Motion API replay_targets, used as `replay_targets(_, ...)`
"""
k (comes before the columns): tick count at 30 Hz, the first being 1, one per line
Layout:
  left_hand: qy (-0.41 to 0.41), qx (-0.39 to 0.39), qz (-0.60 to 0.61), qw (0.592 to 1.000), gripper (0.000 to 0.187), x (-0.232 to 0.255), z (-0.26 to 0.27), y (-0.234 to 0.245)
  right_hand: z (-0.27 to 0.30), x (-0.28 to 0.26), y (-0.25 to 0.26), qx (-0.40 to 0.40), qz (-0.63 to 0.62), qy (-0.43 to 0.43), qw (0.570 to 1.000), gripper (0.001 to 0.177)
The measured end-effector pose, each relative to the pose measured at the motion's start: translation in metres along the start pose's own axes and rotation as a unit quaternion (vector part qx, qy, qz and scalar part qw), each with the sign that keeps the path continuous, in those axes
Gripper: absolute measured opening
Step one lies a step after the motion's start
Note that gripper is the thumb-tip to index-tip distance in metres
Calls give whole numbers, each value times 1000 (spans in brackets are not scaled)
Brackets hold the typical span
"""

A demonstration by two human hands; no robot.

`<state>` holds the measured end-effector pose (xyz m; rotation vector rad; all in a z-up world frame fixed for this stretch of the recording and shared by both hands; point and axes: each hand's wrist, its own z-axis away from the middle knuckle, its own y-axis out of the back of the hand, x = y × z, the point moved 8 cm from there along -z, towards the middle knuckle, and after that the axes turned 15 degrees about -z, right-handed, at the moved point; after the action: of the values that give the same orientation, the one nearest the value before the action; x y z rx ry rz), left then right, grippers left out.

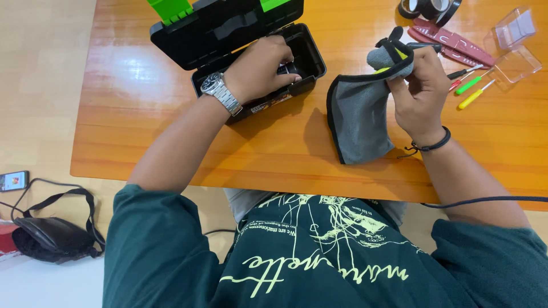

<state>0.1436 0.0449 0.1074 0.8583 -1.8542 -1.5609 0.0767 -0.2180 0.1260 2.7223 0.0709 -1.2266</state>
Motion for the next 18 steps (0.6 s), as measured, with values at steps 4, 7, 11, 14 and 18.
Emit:
replay_targets(4, -20, -13, -40, 999, 40, -2, -4, -5, -1, -1, -1, -1, -12, -2, 1000, 15)
replay_targets(7, -23, -24, -48, 998, 42, -2, -9, -9, 1, 4, 2, 1, 5, -2, 1000, 13)
replay_targets(11, -6, -41, -37, 998, 40, 4, -10, -6, 0, 1, -1, -2, -7, -5, 1000, 14)
replay_targets(14, -1, -37, -25, 999, 40, 1, -7, -3, 0, 1, 0, -2, 0, -5, 1000, 12)
replay_targets(18, 4, -40, -8, 999, 35, -3, 4, 6, 1, 4, 1, -3, -10, -5, 1000, 8)
